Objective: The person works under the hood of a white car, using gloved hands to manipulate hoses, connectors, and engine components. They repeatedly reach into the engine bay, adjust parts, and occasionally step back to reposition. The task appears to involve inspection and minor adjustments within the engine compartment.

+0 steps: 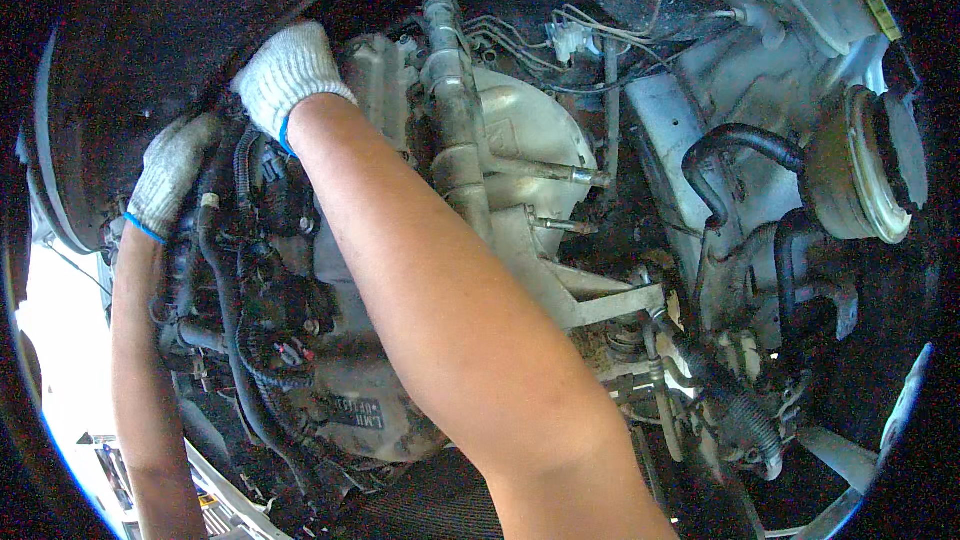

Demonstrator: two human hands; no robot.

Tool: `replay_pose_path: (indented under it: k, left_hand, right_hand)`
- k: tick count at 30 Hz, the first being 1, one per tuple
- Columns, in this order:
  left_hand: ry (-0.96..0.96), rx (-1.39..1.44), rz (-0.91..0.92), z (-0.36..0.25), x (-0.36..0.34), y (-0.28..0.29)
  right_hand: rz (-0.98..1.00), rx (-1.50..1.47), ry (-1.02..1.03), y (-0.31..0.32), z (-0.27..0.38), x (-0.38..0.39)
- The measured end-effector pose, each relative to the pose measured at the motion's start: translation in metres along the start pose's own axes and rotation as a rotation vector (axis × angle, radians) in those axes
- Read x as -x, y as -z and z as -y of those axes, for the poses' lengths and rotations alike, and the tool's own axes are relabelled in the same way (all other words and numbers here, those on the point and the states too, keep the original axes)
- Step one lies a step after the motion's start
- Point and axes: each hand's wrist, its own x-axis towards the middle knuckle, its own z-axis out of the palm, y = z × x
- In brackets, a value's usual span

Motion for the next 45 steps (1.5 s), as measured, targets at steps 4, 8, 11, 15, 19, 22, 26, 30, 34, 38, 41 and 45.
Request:
replay_pose_path:
  k: [4,8,11,15,19,22,26,30,34,38,41,45]
  left_hand:
    - [0.053,0.068,0.006,-0.002,-0.001,-0.001]
    - [0.130,0.083,0.017,-0.008,-0.001,0.002]
    - [-0.096,-0.094,0.005,0.010,-0.008,-0.001]
    - [0.110,0.073,0.023,-0.004,-0.001,-0.002]
    - [-0.063,-0.124,0.035,-0.010,0.004,0.005]
    - [-0.073,-0.182,0.062,-0.008,-0.001,0.004]
    - [-0.102,-0.133,0.001,0.008,-0.006,-0.006]
    - [-0.023,-0.140,0.020,0.002,-0.009,-0.006]
    - [-0.100,-0.243,0.017,0.013,-0.011,-0.010]
    - [-0.177,-0.331,0.007,0.022,-0.011,-0.019]
    - [-0.178,-0.355,0.021,0.009,-0.004,-0.009]
    - [-0.152,-0.279,0.054,0.011,-0.007,-0.015]
  right_hand:
    - [0.094,0.037,0.057,0.008,-0.005,0.000]
    - [0.040,0.015,0.047,0.000,-0.005,-0.001]
    - [-0.026,-0.022,0.045,-0.005,-0.005,-0.004]
    - [0.042,0.001,0.119,-0.007,-0.004,-0.008]
    - [-0.141,-0.011,0.075,-0.017,-0.005,-0.011]
    - [-0.208,0.025,0.083,-0.021,-0.006,-0.011]
    - [-0.189,0.019,0.018,-0.020,0.001,-0.010]
    - [-0.159,-0.076,-0.094,-0.012,0.007,-0.013]
    - [0.020,-0.052,-0.081,0.006,0.020,-0.008]
    - [0.083,-0.068,-0.053,0.015,0.029,0.003]
    - [-0.085,-0.051,-0.050,0.000,0.029,0.000]
    - [-0.306,-0.225,-0.084,-0.024,0.018,-0.011]
